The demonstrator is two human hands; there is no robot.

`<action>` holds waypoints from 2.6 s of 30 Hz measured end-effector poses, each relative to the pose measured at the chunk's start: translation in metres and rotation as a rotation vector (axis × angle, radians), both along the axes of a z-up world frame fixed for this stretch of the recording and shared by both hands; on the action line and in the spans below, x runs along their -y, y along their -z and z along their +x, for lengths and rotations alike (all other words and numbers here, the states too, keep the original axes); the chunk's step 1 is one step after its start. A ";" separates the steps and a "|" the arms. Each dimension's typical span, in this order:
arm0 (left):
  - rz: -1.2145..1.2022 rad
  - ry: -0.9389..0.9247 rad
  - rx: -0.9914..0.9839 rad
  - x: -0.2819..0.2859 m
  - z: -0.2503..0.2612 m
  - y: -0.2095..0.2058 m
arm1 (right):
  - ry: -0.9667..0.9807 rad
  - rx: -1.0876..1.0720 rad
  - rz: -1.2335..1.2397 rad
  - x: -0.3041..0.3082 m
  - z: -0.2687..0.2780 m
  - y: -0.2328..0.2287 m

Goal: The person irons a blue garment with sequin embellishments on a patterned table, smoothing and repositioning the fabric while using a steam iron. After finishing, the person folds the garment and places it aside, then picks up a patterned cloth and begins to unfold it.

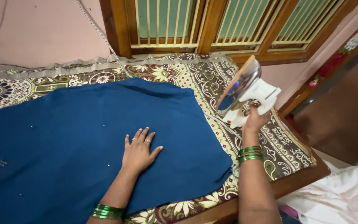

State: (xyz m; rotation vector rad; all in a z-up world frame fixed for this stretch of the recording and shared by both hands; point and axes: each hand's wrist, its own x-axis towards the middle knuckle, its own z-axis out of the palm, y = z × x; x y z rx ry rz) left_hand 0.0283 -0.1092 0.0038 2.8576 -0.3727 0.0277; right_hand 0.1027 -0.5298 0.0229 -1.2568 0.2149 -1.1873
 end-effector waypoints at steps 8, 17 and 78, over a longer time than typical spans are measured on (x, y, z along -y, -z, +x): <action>-0.107 0.023 0.108 -0.004 0.007 0.009 | -0.022 -0.127 -0.076 0.037 0.008 0.032; -0.309 0.257 0.467 -0.011 -0.015 0.000 | 0.113 -0.685 -0.208 0.021 -0.059 0.015; -0.184 -0.426 0.903 -0.290 -0.249 0.001 | -0.851 -0.501 -0.766 -0.130 -0.281 0.108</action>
